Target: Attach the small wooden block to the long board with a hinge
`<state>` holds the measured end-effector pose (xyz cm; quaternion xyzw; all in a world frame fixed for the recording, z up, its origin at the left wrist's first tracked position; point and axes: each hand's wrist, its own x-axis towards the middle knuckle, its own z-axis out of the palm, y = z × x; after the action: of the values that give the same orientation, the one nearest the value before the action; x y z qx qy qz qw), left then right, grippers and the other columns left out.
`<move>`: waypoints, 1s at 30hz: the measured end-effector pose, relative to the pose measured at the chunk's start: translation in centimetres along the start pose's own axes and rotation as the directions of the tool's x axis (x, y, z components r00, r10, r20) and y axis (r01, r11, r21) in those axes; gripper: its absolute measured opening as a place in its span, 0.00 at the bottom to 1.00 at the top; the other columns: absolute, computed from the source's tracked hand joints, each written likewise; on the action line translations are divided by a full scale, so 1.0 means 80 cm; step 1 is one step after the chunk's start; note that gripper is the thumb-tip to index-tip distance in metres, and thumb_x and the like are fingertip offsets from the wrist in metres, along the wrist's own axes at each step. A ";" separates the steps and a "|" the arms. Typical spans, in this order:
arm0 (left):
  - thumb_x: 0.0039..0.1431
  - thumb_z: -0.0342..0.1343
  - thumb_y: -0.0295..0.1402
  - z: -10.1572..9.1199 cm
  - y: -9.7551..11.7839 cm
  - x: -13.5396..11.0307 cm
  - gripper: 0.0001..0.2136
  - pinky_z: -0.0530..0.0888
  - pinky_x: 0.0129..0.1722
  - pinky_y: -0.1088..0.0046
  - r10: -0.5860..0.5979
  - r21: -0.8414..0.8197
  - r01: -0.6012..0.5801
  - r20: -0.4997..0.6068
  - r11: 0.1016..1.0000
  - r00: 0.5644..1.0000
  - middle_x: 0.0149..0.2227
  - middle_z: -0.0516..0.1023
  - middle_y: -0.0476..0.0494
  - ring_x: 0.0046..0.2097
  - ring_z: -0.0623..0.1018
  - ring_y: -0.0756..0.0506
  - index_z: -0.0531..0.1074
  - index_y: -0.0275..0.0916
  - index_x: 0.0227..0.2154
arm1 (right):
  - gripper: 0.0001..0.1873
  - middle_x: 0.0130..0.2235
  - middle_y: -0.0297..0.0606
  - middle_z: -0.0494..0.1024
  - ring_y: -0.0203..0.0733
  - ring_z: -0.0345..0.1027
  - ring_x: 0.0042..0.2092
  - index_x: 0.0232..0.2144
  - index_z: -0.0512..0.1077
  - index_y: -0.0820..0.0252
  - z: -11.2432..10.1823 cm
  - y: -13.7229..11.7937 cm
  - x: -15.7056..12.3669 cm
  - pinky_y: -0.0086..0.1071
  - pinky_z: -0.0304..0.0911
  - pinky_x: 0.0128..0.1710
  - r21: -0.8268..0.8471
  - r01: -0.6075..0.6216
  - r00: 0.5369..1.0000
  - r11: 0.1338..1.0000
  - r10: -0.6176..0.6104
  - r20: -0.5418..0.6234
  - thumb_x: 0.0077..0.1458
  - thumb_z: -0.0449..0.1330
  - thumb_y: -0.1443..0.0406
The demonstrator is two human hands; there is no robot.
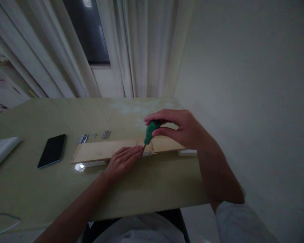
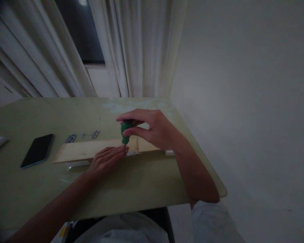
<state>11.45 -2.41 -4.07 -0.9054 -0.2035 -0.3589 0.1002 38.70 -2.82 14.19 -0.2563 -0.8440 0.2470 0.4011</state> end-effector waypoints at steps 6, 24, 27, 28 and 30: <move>0.73 0.51 0.23 0.000 0.000 0.000 0.20 0.80 0.56 0.63 -0.012 -0.004 0.012 0.010 1.000 1.000 0.59 0.81 0.36 0.60 0.81 0.42 0.70 0.38 0.65 | 0.16 0.47 0.37 0.86 0.43 0.82 0.46 0.50 0.83 0.54 -0.025 0.004 -0.008 0.35 0.77 0.51 -0.022 -0.101 0.994 0.995 0.101 -0.031 0.60 0.71 0.63; 0.73 0.51 0.23 -0.001 0.001 0.002 0.22 0.81 0.55 0.62 -0.028 -0.044 0.028 0.000 0.999 1.000 0.58 0.82 0.36 0.58 0.82 0.42 0.68 0.40 0.66 | 0.15 0.46 0.37 0.85 0.43 0.81 0.45 0.49 0.81 0.57 -0.006 0.025 0.004 0.36 0.74 0.51 0.045 -0.139 0.990 0.989 0.139 0.015 0.60 0.70 0.62; 0.73 0.51 0.23 -0.003 0.002 0.004 0.21 0.81 0.55 0.63 -0.015 -0.023 0.015 -0.006 1.000 1.000 0.58 0.82 0.36 0.58 0.83 0.42 0.69 0.39 0.66 | 0.14 0.45 0.37 0.85 0.42 0.81 0.45 0.48 0.81 0.57 -0.004 0.021 0.005 0.35 0.74 0.51 0.006 -0.131 0.991 0.991 0.131 0.018 0.60 0.69 0.63; 0.73 0.51 0.23 -0.004 0.003 0.004 0.21 0.81 0.55 0.63 -0.011 -0.014 0.011 -0.006 1.000 1.000 0.58 0.82 0.35 0.58 0.83 0.42 0.69 0.38 0.66 | 0.13 0.45 0.37 0.85 0.42 0.81 0.45 0.48 0.81 0.57 -0.004 0.020 0.005 0.35 0.74 0.51 -0.009 -0.131 0.991 0.991 0.131 0.010 0.60 0.69 0.63; 0.73 0.52 0.23 -0.004 0.003 0.005 0.20 0.81 0.55 0.63 -0.009 0.000 0.009 0.000 1.000 1.000 0.58 0.82 0.35 0.58 0.82 0.42 0.69 0.38 0.65 | 0.13 0.45 0.37 0.85 0.43 0.81 0.45 0.47 0.82 0.58 -0.005 0.017 0.004 0.35 0.74 0.50 -0.037 -0.138 0.990 0.990 0.138 -0.003 0.60 0.70 0.62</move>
<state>11.60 -2.65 -3.58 -0.9046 -0.2077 -0.3592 0.0983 39.17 -1.55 13.72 -0.3213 -0.8287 0.2583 0.3785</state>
